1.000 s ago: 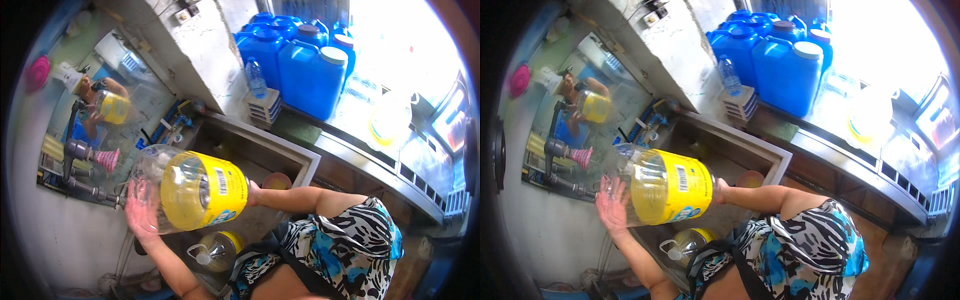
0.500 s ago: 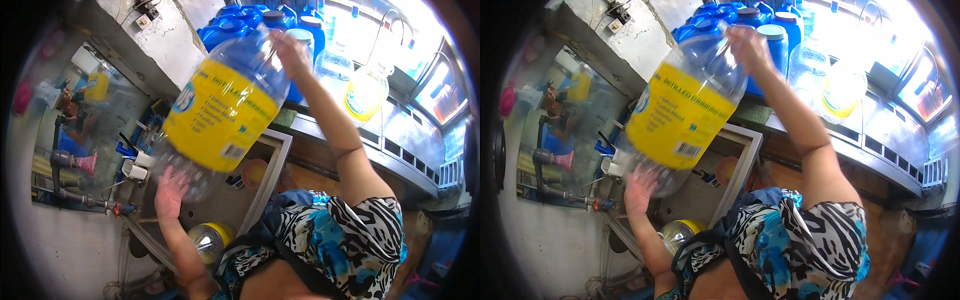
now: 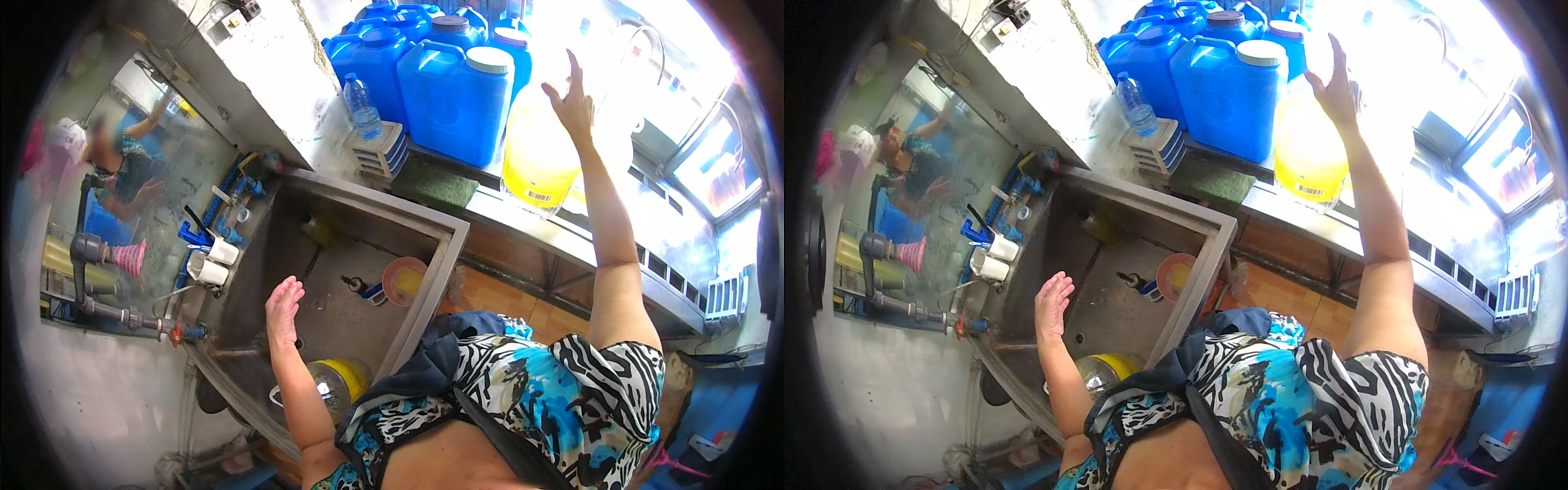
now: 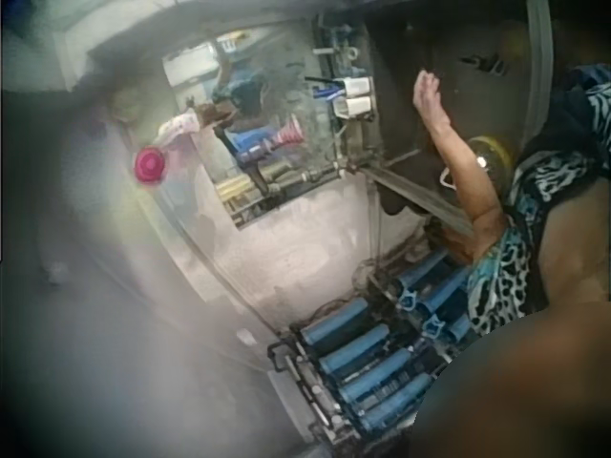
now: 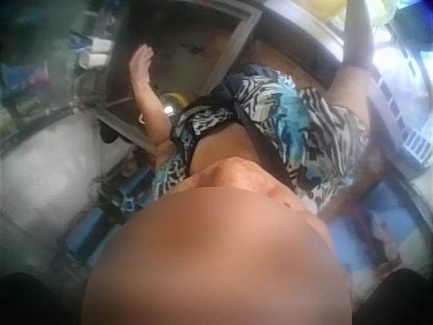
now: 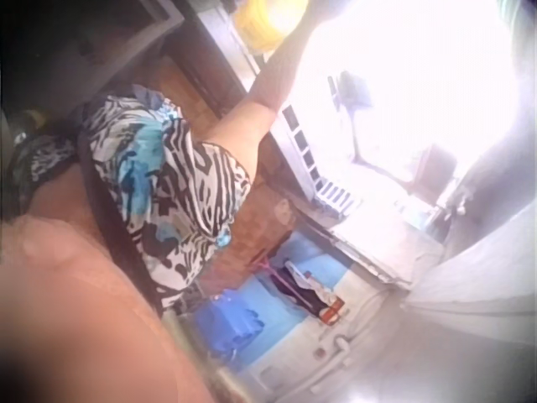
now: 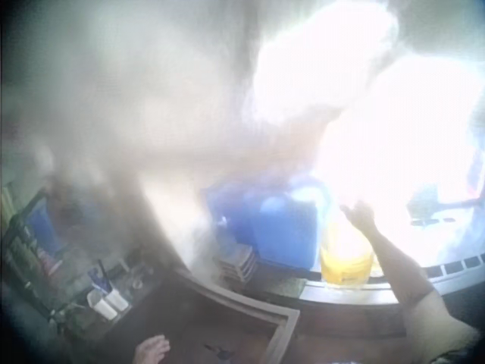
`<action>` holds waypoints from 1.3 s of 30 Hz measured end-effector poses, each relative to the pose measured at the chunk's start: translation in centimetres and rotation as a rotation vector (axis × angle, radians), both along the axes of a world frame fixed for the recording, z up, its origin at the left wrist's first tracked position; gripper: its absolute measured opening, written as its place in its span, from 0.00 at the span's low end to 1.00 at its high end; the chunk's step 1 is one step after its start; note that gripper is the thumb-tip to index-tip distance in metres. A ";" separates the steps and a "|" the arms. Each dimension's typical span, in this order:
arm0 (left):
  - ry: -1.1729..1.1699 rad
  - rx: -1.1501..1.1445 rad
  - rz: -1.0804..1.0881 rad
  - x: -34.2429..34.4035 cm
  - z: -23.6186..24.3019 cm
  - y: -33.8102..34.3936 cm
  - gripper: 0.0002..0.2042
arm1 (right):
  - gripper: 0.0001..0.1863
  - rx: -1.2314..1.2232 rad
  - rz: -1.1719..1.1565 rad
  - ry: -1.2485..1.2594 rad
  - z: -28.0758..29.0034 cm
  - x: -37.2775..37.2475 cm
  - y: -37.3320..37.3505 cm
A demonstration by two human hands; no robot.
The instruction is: The person fills several large plastic bottles with water from a sink faucet, then places them on a nearby counter. The person also wipes the counter with a cloth.
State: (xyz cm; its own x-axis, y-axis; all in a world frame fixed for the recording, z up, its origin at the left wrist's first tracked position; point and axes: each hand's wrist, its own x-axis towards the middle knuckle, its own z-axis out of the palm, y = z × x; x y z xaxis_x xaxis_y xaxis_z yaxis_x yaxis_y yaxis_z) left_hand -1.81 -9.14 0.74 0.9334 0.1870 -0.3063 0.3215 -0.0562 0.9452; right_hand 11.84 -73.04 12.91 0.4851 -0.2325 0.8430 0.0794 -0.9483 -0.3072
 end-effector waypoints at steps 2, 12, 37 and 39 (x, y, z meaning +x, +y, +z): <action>0.008 0.038 0.017 -0.2 -0.7 0.8 0.29 | 0.47 0.050 -0.135 0.090 -3.6 0.4 -0.5; 0.039 0.063 0.132 -1.8 -1.3 3.8 0.28 | 0.48 0.099 -0.370 0.150 -10.9 4.6 -1.0; -0.083 0.145 0.657 -12.8 -3.7 18.6 0.28 | 0.42 0.236 -0.510 -0.276 -21.7 1.3 8.1; -0.099 0.209 0.697 -13.5 -3.8 19.5 0.28 | 0.44 0.421 -0.656 -0.232 -26.8 0.7 6.4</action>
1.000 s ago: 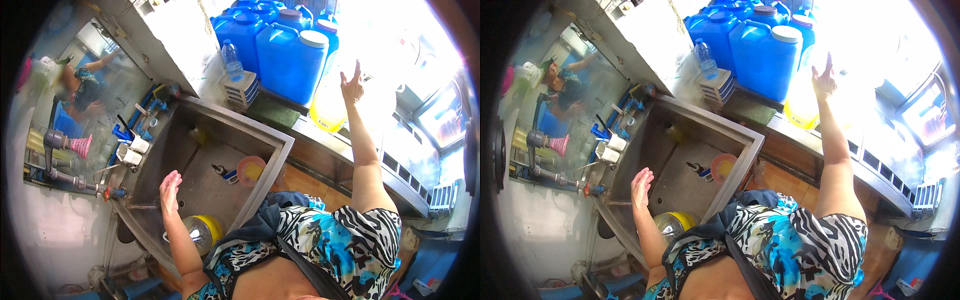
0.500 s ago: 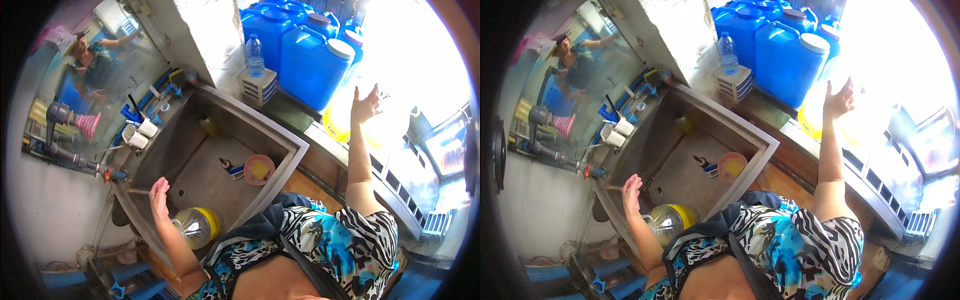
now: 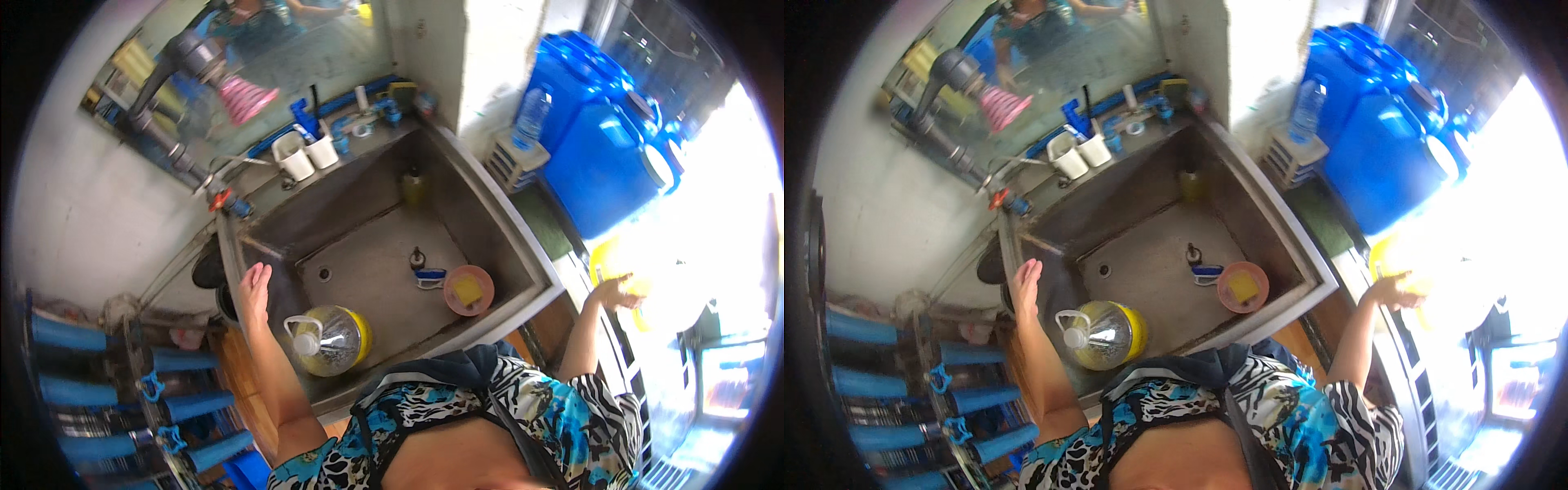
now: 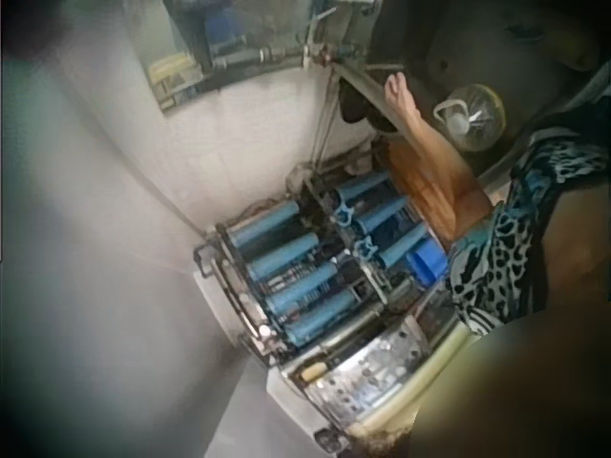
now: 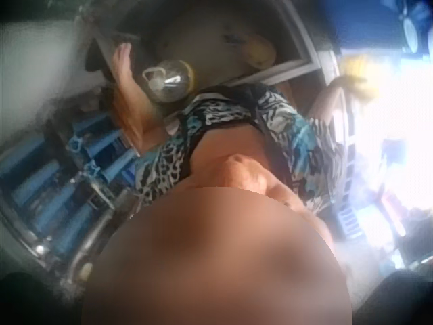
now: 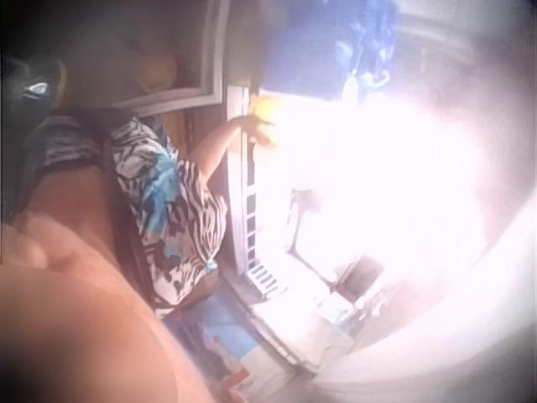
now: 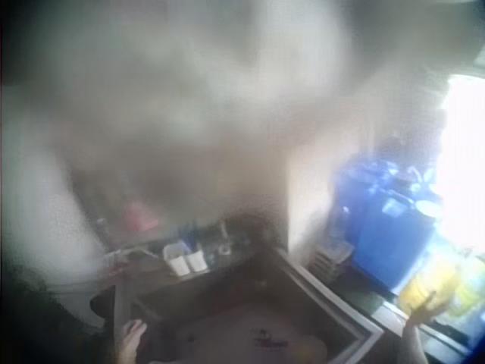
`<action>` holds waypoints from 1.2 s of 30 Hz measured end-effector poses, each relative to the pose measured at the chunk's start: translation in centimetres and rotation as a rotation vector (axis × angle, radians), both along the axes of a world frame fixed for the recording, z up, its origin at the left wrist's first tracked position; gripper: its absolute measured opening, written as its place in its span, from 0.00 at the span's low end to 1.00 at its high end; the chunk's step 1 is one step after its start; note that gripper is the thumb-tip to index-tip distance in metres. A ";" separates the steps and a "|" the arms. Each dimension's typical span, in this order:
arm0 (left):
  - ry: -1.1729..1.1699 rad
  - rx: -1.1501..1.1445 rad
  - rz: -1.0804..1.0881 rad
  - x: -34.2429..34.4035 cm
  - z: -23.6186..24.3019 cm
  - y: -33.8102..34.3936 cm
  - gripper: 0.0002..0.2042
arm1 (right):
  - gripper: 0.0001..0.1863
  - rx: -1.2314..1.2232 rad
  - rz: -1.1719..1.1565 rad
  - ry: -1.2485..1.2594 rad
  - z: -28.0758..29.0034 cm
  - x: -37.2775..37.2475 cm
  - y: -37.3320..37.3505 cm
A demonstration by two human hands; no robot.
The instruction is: The person fills several large plastic bottles with water from a sink faucet, then places them on a nearby counter. The person also wipes the counter with a cloth.
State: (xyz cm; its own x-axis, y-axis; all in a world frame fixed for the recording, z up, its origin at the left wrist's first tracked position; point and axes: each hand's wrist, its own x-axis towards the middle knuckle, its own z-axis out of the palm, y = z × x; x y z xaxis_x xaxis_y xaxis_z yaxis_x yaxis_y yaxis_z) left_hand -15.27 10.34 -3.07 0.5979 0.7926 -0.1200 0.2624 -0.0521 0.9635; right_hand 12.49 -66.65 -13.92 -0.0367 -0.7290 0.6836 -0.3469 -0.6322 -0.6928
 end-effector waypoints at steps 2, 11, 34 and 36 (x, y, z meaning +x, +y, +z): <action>-0.007 0.042 0.025 -0.1 -0.3 0.9 0.29 | 0.44 0.362 -0.003 -0.004 -3.9 -0.3 -1.9; 0.139 0.485 -0.142 4.8 -1.9 2.0 0.26 | 0.44 1.344 0.708 -0.677 -2.6 2.8 -4.7; 0.861 0.309 -0.716 -5.0 2.0 -7.0 0.21 | 0.29 0.800 0.435 -0.446 3.0 6.8 2.2; 0.597 0.201 -0.579 -4.1 1.2 -7.6 0.18 | 0.25 0.656 0.588 -0.320 6.8 5.9 6.2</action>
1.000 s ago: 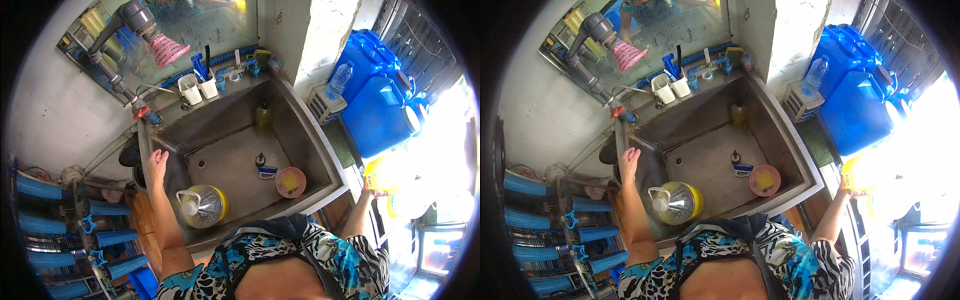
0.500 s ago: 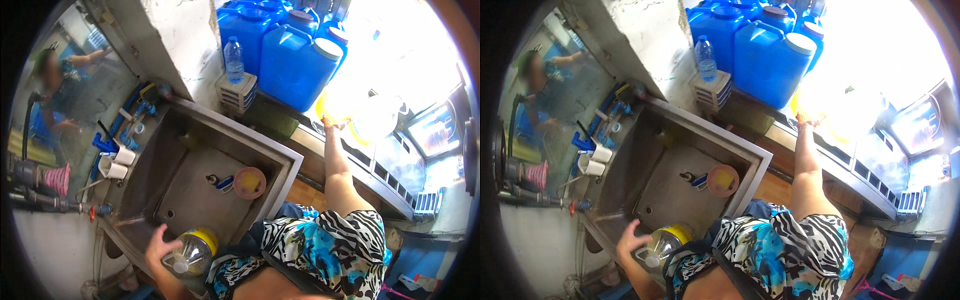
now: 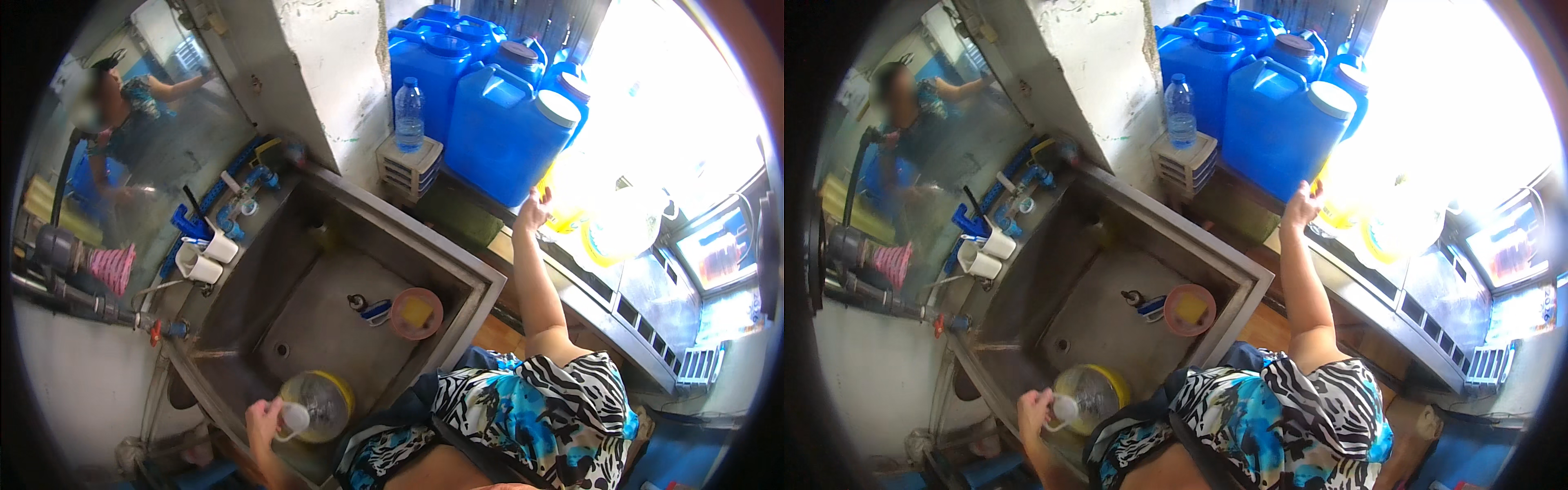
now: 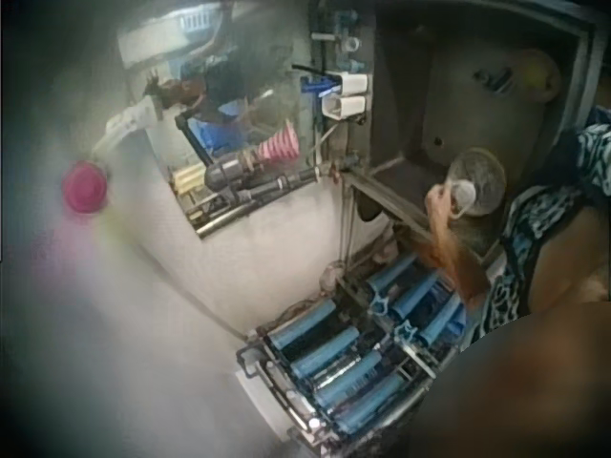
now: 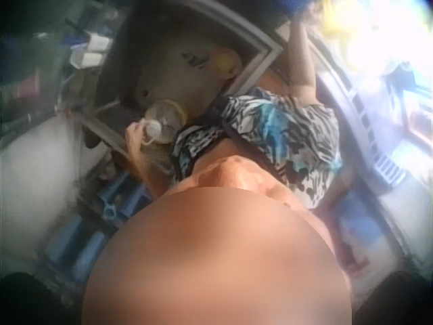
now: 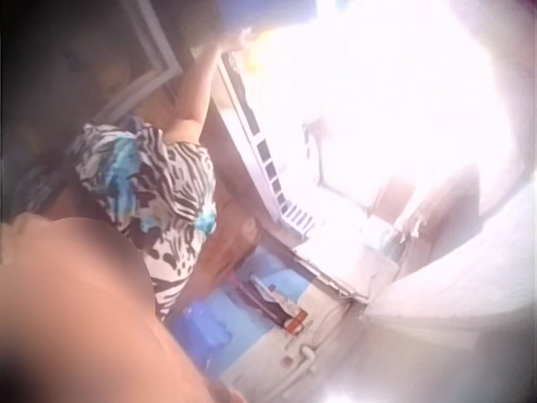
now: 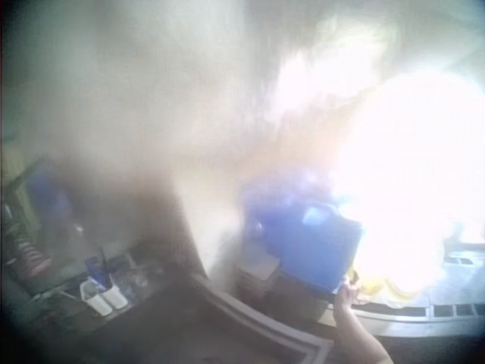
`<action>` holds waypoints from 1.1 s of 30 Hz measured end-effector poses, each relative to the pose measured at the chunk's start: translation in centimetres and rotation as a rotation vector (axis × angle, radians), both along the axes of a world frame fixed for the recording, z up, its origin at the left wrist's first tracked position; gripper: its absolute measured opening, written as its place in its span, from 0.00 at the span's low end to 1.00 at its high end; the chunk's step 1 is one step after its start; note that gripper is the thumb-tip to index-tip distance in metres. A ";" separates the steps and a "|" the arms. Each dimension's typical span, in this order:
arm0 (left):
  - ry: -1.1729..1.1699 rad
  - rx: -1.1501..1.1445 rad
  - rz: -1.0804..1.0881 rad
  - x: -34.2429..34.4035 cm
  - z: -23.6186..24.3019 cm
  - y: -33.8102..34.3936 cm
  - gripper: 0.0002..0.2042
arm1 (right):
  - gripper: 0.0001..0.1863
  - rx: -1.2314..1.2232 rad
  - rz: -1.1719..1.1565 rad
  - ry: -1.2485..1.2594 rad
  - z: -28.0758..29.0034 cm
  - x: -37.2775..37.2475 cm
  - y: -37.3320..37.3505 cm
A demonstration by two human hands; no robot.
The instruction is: The person fills several large plastic bottles with water from a sink faucet, then places them on a nearby counter. The person also wipes the counter with a cloth.
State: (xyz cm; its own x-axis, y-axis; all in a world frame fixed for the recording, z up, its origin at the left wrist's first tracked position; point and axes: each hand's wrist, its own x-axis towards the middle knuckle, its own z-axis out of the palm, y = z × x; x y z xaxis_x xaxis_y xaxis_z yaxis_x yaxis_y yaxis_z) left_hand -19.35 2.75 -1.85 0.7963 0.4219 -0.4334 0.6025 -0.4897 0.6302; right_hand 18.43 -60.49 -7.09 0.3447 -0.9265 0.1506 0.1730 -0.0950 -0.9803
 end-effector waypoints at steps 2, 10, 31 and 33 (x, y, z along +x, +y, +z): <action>-0.175 -0.068 0.133 1.5 -0.6 -0.6 0.19 | 0.15 -0.364 0.116 -0.129 3.4 -1.1 5.9; -0.362 -0.207 0.300 10.2 -1.9 -1.7 0.16 | 0.12 -0.989 1.587 -0.350 5.9 -11.8 31.3; -0.047 0.873 0.454 16.4 3.3 19.8 0.24 | 0.22 -1.802 1.543 -0.238 3.3 -13.3 51.0; -0.103 0.747 0.388 16.4 3.0 22.2 0.25 | 0.25 -1.796 1.519 -0.215 2.8 -13.8 51.4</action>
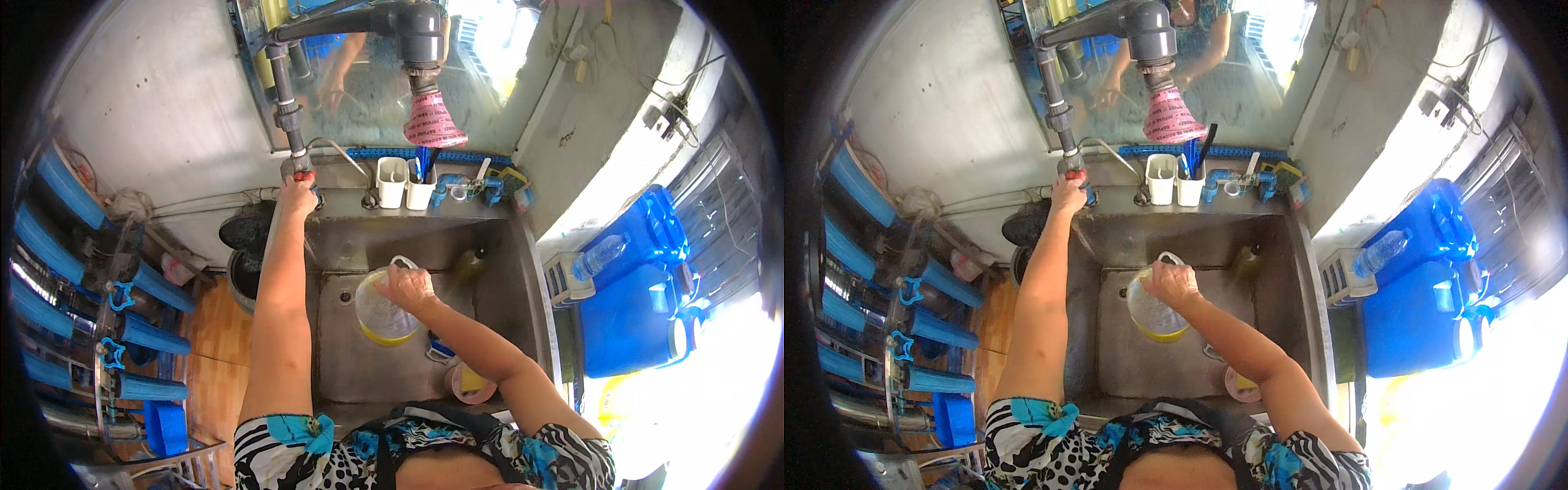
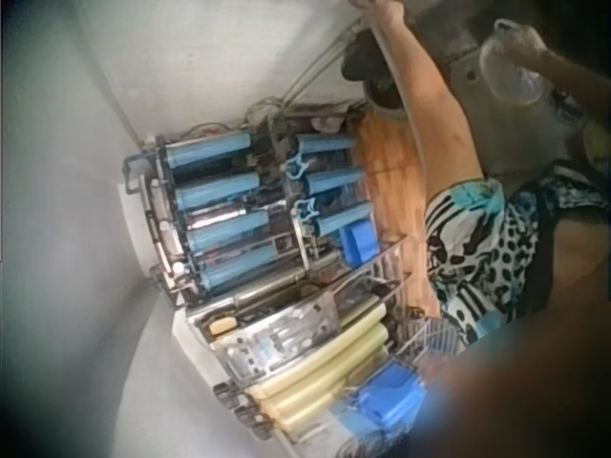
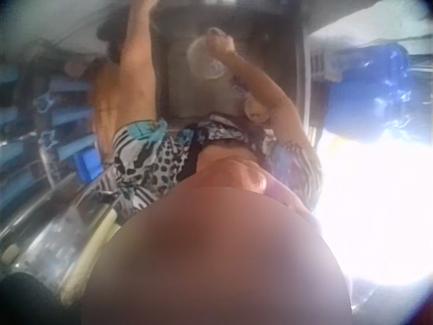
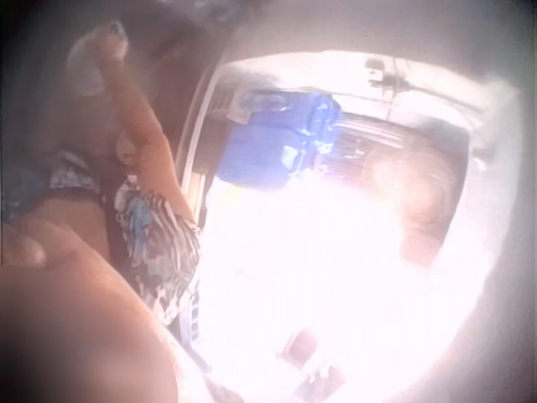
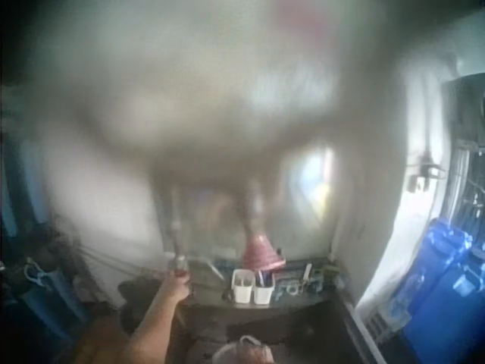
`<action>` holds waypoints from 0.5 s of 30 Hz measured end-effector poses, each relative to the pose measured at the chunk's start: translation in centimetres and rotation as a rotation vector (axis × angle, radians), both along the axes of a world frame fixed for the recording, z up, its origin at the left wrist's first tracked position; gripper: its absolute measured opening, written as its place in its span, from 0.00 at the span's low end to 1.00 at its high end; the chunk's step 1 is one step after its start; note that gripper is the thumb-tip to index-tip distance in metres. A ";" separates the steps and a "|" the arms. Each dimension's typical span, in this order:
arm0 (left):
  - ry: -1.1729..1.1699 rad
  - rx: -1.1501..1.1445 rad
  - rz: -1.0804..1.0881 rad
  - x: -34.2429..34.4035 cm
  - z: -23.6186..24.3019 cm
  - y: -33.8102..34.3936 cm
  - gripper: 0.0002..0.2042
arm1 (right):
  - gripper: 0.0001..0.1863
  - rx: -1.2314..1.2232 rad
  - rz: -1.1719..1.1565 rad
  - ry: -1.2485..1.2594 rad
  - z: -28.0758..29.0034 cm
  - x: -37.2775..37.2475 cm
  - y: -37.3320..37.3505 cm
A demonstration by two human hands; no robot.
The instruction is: The person fills several large plastic bottles with water from a sink faucet, then places them on a nearby counter. The person also wipes the counter with a cloth.
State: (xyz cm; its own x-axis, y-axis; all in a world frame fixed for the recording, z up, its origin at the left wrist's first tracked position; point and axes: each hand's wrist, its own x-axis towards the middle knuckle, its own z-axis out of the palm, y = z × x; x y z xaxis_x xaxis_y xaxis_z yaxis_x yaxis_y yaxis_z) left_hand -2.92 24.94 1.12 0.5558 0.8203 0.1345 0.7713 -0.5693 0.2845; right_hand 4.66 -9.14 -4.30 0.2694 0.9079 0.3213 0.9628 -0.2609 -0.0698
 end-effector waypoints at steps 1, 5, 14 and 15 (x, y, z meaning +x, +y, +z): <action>-0.191 -0.172 -0.022 -0.1 0.1 1.1 0.30 | 0.25 -0.013 -0.008 0.029 -0.2 -0.3 0.2; -0.714 -0.794 -0.062 -1.6 -1.2 -0.7 0.44 | 0.24 -0.042 0.030 0.053 -0.5 -1.2 1.1; -0.131 -0.520 -0.317 -3.5 -10.1 -24.7 0.68 | 0.13 -0.199 0.018 -0.097 1.9 0.4 3.1; -0.178 -0.488 -0.192 -2.5 -10.6 -26.2 0.66 | 0.12 -0.191 -0.041 -0.080 2.0 0.6 2.9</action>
State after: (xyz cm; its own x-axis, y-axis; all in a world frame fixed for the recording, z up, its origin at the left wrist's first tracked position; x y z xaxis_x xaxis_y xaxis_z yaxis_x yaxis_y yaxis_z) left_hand -5.42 -1.25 -9.47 0.7051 0.6970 -0.1306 0.5827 -0.4645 0.6669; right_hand 5.28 -6.21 -2.26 0.2875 0.9432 0.1662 0.9518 -0.3008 0.0607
